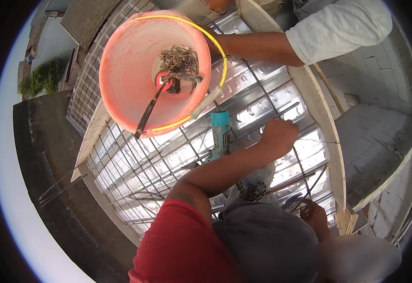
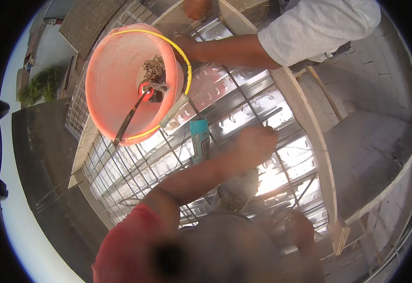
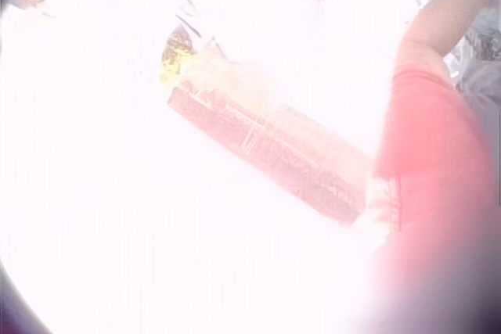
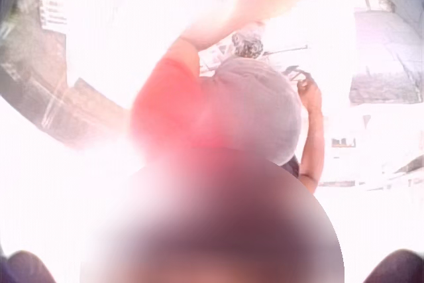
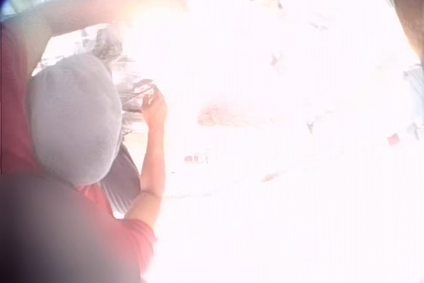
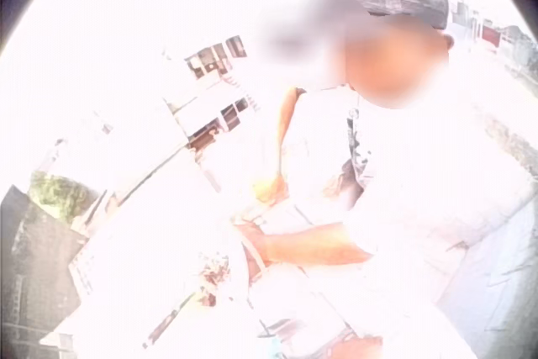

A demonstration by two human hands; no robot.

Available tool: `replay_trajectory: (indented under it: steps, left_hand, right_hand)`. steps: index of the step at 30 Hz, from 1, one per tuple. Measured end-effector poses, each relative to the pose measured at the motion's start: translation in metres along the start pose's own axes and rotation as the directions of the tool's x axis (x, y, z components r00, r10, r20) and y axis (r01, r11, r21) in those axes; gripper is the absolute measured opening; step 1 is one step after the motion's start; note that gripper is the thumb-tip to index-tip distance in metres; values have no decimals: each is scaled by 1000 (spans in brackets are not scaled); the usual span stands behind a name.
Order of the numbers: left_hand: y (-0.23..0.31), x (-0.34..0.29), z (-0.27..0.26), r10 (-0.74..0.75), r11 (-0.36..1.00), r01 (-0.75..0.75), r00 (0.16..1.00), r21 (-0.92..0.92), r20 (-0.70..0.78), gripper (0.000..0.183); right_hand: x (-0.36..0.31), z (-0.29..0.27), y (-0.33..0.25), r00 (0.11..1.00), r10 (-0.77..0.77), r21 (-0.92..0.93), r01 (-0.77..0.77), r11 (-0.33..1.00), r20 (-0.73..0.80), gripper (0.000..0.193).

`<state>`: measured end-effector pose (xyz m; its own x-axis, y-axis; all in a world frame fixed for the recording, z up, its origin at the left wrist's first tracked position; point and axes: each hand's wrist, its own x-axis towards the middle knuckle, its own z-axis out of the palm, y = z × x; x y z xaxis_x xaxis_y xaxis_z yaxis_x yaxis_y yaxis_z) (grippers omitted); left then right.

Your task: The person uses a cordless drill to fasten wooden planks to a metal roof frame, then ties metal rods together with wire. They work on a partially constructed roof with visible rebar and wooden supports.

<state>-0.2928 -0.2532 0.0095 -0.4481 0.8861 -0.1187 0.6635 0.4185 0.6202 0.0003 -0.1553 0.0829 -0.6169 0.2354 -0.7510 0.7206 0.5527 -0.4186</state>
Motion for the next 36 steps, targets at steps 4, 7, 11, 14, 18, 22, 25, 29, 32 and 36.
replay_trajectory:
  steps: [4, 7, 11, 14, 18, 22, 25, 29, 32, 36]
  left_hand:
    - [5, -34, -11, -175, 964, 153, 981, -219, -84, 16]
    - [11, -66, -15, -211, 933, 207, 977, -294, 17, 14]
    - [21, -95, -15, -192, 915, 219, 975, -338, 112, 13]
    - [20, -108, -19, -194, 914, 165, 980, -370, -42, 11]
    - [8, -114, -34, -302, 905, 226, 938, -361, -170, 11]
    - [-6, -104, -42, -280, 928, 204, 934, -313, -222, 12]
    - [-1, -100, -37, -230, 947, 185, 961, -263, -151, 12]
    - [10, -115, -20, -215, 940, 221, 975, -260, 54, 12]
    - [4, -145, -20, -175, 978, 185, 979, -92, 104, 17]
    - [-25, -184, -23, -283, 959, 277, 946, 59, 161, 21]
  right_hand:
    - [8, -18, 7, 994, 5, -103, 7, 995, 112, 41]
    - [13, -44, 16, 998, 58, -81, -57, 995, 16, 34]
    - [2, -71, 40, 991, -30, -121, 14, 993, -132, 32]
    - [-24, -72, 70, 987, 6, -82, -20, 996, -163, 32]
    - [-93, -60, 117, 960, 268, 43, -266, 963, -76, 28]
    - [-190, -44, 156, 773, 523, 355, -631, 690, 360, 28]
    - [-254, -25, 164, 595, 611, 345, -802, 487, 522, 31]
    - [-286, 36, 160, 473, 543, 342, -880, 329, 694, 38]
    - [-287, 93, 164, 472, 478, 364, -880, 304, 741, 38]
    - [-260, 175, 168, 537, 405, 416, -838, 352, 740, 39]
